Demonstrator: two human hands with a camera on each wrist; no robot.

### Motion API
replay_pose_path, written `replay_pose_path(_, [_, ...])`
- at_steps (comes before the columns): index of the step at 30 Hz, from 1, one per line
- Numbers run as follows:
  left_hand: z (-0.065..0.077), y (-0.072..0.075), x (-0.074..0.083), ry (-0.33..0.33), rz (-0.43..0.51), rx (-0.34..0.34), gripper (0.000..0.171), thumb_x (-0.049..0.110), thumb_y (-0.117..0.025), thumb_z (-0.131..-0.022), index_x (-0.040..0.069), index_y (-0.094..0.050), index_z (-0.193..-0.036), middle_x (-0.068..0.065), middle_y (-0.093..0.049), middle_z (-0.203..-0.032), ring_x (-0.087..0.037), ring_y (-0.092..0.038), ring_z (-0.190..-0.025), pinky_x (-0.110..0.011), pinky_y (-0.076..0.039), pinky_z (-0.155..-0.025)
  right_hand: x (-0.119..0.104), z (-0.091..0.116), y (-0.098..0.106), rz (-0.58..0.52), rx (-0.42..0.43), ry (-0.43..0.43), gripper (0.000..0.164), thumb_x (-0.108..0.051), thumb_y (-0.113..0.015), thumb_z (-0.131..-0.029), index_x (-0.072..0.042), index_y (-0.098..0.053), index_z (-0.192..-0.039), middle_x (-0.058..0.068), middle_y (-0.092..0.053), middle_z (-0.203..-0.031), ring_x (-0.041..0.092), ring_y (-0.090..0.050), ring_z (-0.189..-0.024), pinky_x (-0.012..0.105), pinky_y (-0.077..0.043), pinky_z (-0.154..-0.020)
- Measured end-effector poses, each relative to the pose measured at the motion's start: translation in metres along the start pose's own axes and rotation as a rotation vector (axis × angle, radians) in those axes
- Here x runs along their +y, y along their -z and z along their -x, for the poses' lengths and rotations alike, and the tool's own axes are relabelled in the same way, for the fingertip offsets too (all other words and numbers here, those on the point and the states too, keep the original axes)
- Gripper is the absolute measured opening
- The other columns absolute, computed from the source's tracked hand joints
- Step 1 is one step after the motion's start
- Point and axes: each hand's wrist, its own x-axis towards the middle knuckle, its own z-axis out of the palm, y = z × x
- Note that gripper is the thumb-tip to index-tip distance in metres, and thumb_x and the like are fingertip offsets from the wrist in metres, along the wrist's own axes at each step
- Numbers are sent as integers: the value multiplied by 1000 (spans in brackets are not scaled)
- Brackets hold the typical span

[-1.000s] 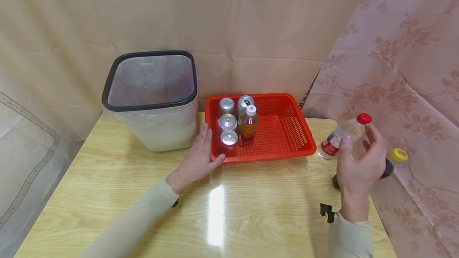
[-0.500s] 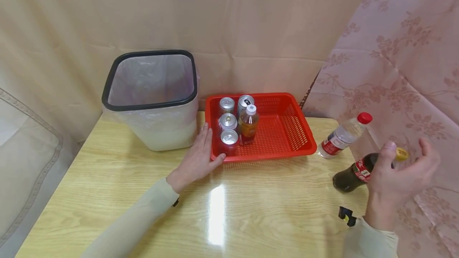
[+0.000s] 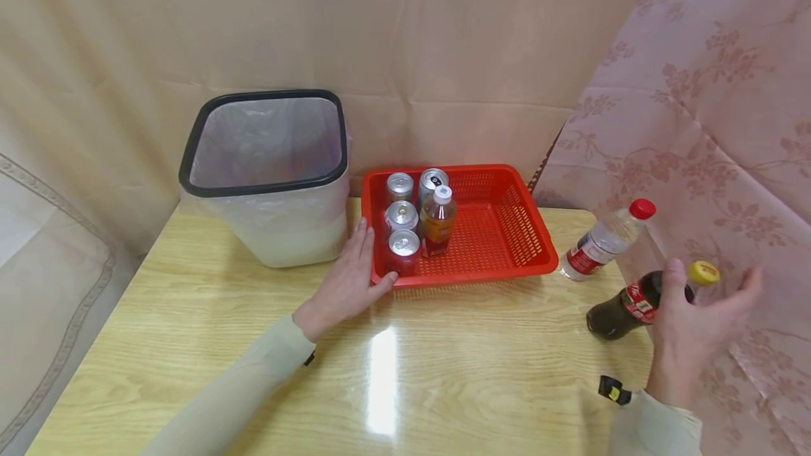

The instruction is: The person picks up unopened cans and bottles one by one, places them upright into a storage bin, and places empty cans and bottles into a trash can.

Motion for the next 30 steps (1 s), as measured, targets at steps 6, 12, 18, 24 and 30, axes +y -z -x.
replay_pose_path(6, [0, 1, 0, -1, 7, 0, 100, 59, -54, -98, -6, -15, -162, -21, -4, -172, -38, -8, -158, -43, -16, -126, 20, -5, -3, -89, -75, -99, 84, -33, -66, -97, -27, -16, -164, -6, -18, -170, 4, -15, -153, 23, -10, -123])
replay_pose_path(12, [0, 1, 0, -4, 8, 4, 100, 60, -54, -98, -7, -15, -162, -21, -4, -172, -37, -8, -159, -44, -17, -126, 34, -7, -10, -102, -82, -107, 81, -30, -74, -91, -31, -29, -158, -11, -43, -139, 5, -44, -121, 23, -33, -112])
replay_pose_path(18, [1, 1, 1, 4, 15, -11, 102, 61, -54, -98, -5, -13, -163, -19, -2, -173, -36, -6, -159, -44, -16, -126, 43, -12, -12, -111, -121, -223, 86, -35, -76, -90, -31, -26, -160, -12, -38, -141, 5, -43, -129, 26, -30, -119])
replay_pose_path(24, [0, 2, 1, 2, 13, 0, 101, 59, -55, -97, -6, -14, -162, -20, -5, -172, -37, -8, -159, -44, -17, -126, 47, -14, -15, -139, -122, -253, 84, -34, -79, -88, -28, -31, -156, -12, -37, -139, 5, -42, -130, 26, -29, -120])
replay_pose_path(30, [0, 1, 1, 2, 14, 12, 101, 59, -56, -97, -7, -16, -162, -21, -6, -172, -37, -9, -158, -44, -17, -126, 49, -15, -15, -107, -126, -240, 75, -32, -77, -90, -28, -35, -151, -14, -39, -132, 2, -44, -120, 26, -34, -117])
